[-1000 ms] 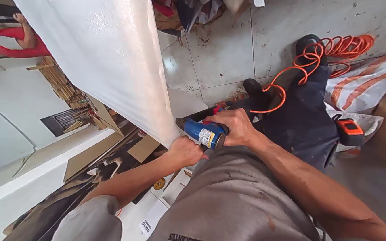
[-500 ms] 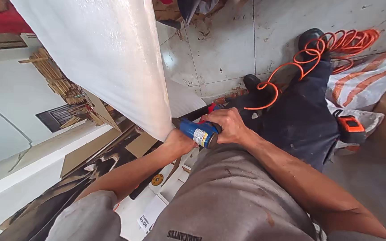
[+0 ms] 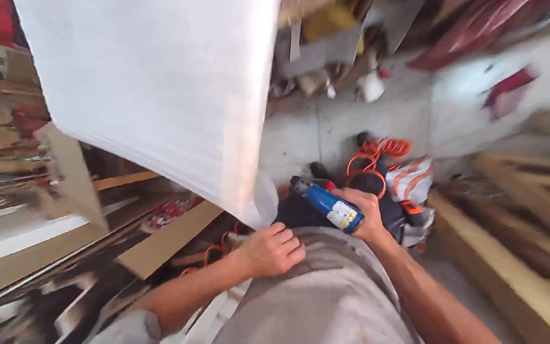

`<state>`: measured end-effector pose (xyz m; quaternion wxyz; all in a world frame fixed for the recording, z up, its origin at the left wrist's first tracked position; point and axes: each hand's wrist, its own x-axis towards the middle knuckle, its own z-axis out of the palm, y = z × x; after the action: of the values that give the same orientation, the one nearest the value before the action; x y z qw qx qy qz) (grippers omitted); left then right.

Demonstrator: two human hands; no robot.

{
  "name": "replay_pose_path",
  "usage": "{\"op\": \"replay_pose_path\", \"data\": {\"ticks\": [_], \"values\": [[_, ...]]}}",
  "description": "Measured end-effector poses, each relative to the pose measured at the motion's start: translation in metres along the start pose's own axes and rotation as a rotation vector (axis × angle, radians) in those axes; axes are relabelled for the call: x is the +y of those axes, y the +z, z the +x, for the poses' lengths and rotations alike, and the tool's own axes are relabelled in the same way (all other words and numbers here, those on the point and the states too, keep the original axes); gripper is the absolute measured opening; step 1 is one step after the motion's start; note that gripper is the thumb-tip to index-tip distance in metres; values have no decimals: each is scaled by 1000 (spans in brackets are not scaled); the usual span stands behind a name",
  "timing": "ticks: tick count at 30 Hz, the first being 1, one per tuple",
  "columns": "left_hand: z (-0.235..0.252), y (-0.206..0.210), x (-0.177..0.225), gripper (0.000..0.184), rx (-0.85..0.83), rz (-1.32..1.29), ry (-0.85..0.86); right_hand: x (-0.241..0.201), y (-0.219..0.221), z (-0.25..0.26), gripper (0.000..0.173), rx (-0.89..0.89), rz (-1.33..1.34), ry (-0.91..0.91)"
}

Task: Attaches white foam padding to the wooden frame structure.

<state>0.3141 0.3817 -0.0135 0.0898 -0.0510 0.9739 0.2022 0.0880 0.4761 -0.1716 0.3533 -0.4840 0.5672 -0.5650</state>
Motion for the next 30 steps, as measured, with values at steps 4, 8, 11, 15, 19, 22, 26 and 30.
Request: {"op": "replay_pose_path", "data": {"ticks": [4,8,11,15,19,22,26,30], "values": [[15,-43,-13,22,477,188,-253,-52,-42,20,45,153,-316,-2],[57,-77,-70,51,395,207,-479,-94,-42,35,40,355,-468,105],[71,-89,-143,65,244,38,-641,-111,-27,35,33,488,-390,236],[56,-107,-218,68,334,17,-805,-102,-17,25,28,526,-322,281],[42,-132,-269,68,315,-26,-865,-62,-10,32,29,501,-322,391],[27,-140,-295,67,333,-14,-848,-28,-5,55,29,378,-315,538],[20,-139,-308,62,338,-26,-788,27,8,65,33,229,-343,706],[4,-147,-318,57,389,-228,-635,48,42,49,52,-20,-463,835]]}}
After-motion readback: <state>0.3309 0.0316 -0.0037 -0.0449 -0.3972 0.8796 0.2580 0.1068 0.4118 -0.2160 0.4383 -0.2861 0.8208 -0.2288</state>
